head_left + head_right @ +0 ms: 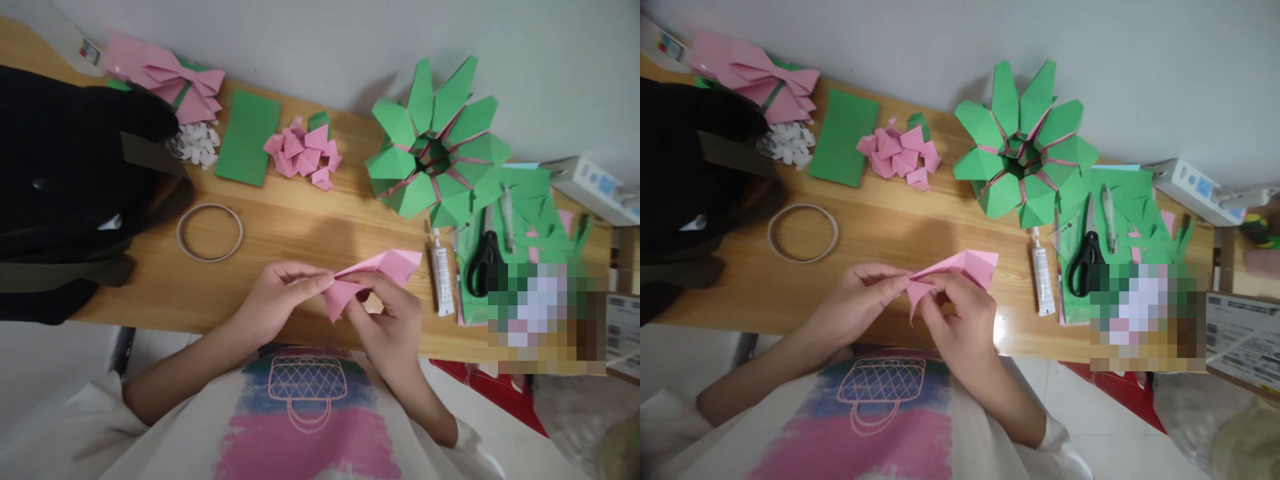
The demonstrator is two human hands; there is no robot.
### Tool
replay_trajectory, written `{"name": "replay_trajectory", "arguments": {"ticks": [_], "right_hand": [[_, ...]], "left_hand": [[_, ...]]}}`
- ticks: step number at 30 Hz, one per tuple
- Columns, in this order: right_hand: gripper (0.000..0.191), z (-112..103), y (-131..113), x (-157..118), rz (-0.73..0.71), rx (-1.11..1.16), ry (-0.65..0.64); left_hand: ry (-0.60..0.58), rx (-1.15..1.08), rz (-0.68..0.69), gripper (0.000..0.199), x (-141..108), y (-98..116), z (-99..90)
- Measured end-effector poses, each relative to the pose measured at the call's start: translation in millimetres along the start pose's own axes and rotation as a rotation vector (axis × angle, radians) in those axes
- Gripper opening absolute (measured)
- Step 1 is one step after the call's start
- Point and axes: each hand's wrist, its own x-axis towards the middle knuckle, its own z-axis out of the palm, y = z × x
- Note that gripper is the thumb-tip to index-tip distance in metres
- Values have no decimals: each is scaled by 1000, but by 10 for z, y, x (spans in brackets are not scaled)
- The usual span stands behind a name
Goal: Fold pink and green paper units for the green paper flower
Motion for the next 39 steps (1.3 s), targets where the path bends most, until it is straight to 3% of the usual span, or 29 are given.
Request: {"name": "replay_trajectory", "arguments": {"ticks": [5,10,18,23,31,36,39], "right_hand": [[14,13,-1,-8,86,103,43],[11,10,-4,2,67,111,53],[14,44,26,43,69,163,-8],[25,46,-19,38,85,114,-26],[28,63,-11,32,95,48,-12],[19,42,-26,-21,110,-61,15],[6,-44,-69,-76,47,-204,135]], "left_hand": [[8,-32,17,4,4,2,14],[54,-56,-16,9,3,-6,21],[-144,133,88,30,23,-2,12],[-58,239,161,31,30,-18,25],[27,349,239,24,8,68,110],[56,446,261,28,19,101,114],[83,482,226,31,36,132,100]]}}
